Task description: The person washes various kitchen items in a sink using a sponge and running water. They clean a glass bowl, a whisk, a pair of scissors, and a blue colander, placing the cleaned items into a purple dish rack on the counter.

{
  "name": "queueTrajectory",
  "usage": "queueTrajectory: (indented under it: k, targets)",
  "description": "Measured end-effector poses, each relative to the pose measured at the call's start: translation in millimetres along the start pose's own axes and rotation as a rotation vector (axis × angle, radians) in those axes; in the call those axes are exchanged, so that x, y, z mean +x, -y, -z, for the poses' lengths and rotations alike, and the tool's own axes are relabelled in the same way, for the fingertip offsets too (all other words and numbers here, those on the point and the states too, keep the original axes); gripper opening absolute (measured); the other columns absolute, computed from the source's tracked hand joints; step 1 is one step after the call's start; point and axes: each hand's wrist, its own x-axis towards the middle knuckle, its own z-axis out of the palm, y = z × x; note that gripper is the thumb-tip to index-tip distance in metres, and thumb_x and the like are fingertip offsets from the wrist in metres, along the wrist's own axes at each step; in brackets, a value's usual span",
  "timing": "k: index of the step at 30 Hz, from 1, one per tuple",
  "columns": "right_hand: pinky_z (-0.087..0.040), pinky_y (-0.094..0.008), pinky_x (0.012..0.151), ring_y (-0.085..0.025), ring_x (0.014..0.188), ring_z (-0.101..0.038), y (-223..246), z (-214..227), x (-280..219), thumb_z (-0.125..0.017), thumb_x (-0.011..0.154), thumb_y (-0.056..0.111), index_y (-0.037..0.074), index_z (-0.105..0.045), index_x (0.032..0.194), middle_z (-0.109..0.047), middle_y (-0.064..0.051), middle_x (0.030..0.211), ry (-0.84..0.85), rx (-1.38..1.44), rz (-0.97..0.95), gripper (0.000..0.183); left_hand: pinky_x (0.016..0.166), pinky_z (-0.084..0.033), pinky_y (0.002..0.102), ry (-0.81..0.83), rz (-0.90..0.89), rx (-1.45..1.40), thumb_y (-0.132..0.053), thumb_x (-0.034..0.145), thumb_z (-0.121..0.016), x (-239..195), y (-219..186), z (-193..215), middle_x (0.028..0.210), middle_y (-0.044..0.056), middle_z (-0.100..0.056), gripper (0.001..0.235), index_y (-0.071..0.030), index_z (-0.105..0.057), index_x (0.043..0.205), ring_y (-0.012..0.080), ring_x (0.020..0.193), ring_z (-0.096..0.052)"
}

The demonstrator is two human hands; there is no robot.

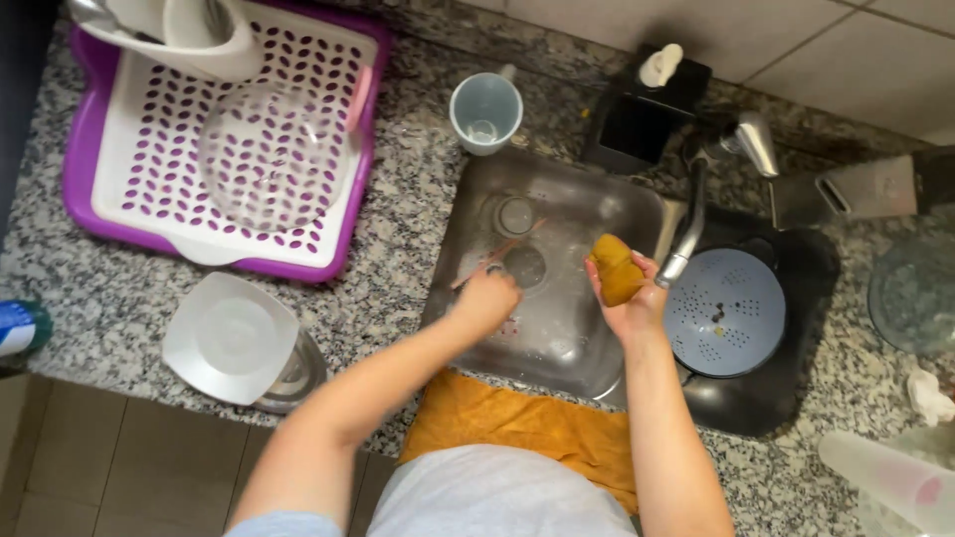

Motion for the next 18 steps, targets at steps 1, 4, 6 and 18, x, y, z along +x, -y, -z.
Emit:
queueTrajectory:
  k: [1,4,6,18]
  targets:
    - [-0.054,-0.053,0.087,-0.037,0.096,-0.062,0.2,1.3,-2.8,-0.062,0.071,0.019,0.011,-0.062,0.087,-0.063,-0.014,0.101,-0.001,0.007,0.009,0.018,0.053,-0.043,0.040,-0.004,-0.011,0.000,-0.016,0.069,-0.063,-0.5,-8.7,-24.9,0.065,0.001,-0.062,0.005,-0.020,-0.066,0.067,0.0215,0.061,-0.060]
    - [-0.054,-0.052,0.084,-0.037,0.093,-0.064,-0.3,6.0,-13.2,-0.064,0.066,0.019,0.014,-0.063,0.082,-0.064,-0.013,0.096,-0.040,-0.011,-0.016,0.017,0.061,-0.039,0.043,0.281,0.099,0.052,-0.012,0.074,-0.057,-4.7,-24.6,-97.8,0.069,0.003,-0.067,0.015,-0.017,-0.071,0.071,0.0240,0.067,-0.061]
    - [-0.054,-0.052,0.083,-0.033,0.093,-0.063,-1.4,9.8,-21.7,-0.059,0.073,0.019,0.014,-0.061,0.086,-0.062,-0.011,0.096,-0.031,-0.158,0.002,0.015,0.063,-0.040,0.045,0.302,0.125,-0.045,-0.009,0.073,-0.055,-7.9,-19.8,-144.4,0.069,0.009,-0.067,0.016,-0.011,-0.071,0.072,0.0289,0.068,-0.062]
    - [-0.052,-0.038,0.078,-0.029,0.086,-0.067,-71.4,21.9,-2.0,-0.060,0.079,0.061,0.015,-0.071,0.072,-0.069,-0.011,0.070,-0.162,-1.181,0.357,0.048,0.073,-0.053,0.047,0.136,0.526,-0.827,-0.028,0.082,-0.067,42.5,-47.3,69.9,0.078,0.013,-0.069,0.027,-0.012,-0.047,0.092,0.0375,0.079,-0.067]
